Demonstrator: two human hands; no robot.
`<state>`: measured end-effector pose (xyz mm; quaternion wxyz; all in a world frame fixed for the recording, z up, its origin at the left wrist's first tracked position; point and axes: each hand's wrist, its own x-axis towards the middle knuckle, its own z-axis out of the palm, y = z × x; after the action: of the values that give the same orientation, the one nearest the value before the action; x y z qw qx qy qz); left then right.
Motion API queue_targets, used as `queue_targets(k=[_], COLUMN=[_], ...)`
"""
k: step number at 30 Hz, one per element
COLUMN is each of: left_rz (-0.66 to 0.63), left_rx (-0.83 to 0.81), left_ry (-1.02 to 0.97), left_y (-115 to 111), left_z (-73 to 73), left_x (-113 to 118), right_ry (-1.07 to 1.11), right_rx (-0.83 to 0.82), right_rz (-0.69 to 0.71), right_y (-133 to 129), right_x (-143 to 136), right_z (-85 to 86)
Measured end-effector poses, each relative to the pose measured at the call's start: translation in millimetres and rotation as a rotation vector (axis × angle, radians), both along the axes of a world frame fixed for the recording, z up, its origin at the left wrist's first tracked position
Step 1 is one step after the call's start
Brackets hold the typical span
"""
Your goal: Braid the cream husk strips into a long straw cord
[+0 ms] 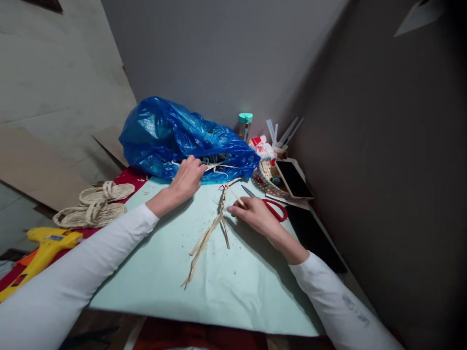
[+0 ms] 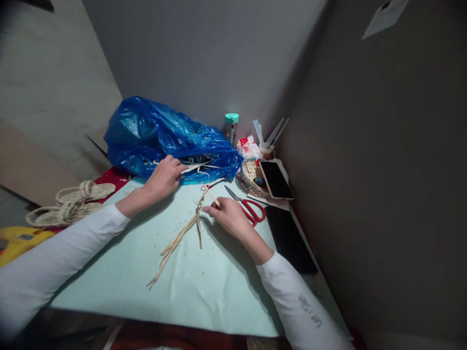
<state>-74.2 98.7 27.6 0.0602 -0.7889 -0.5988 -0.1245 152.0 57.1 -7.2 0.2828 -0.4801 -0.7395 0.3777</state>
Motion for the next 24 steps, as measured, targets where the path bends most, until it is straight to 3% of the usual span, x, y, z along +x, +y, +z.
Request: queue_targets(k=[2,6,10,14,19,24], left_rz=[-0.025,-0.147,-0.11,-0.055,-0.052,-0.032], left_rx=[-0.026,-0.355,-0.508,-0.79,-0.782,-0.892], left_ry=[-0.073,-0.37,-0.707,-0.998,-1.22,-1.333], left_y=[-17,-41,-50,-57,-63,-62], left_z=[-3.5,-18.1,-30.3,-29.7,-26.0,-31.0], left_x=[9,22,27,32,34,34], right_ry=[-0.091,-0.161,-0.138,-0.079,0.04,0.206], right_rx=[0.056,0.1,0.066,-0.037,-0.177,-0.344], right_rz=[0.013,0.021,0.055,0.136,0.185,0.148], right_y=[-7,-14,-10,-6,-13,-19], right_x=[-9,-18,-14,-10,-8,-4], right_z=[-1.6,-2.7,-4.5,-6.9,0.0,6.7])
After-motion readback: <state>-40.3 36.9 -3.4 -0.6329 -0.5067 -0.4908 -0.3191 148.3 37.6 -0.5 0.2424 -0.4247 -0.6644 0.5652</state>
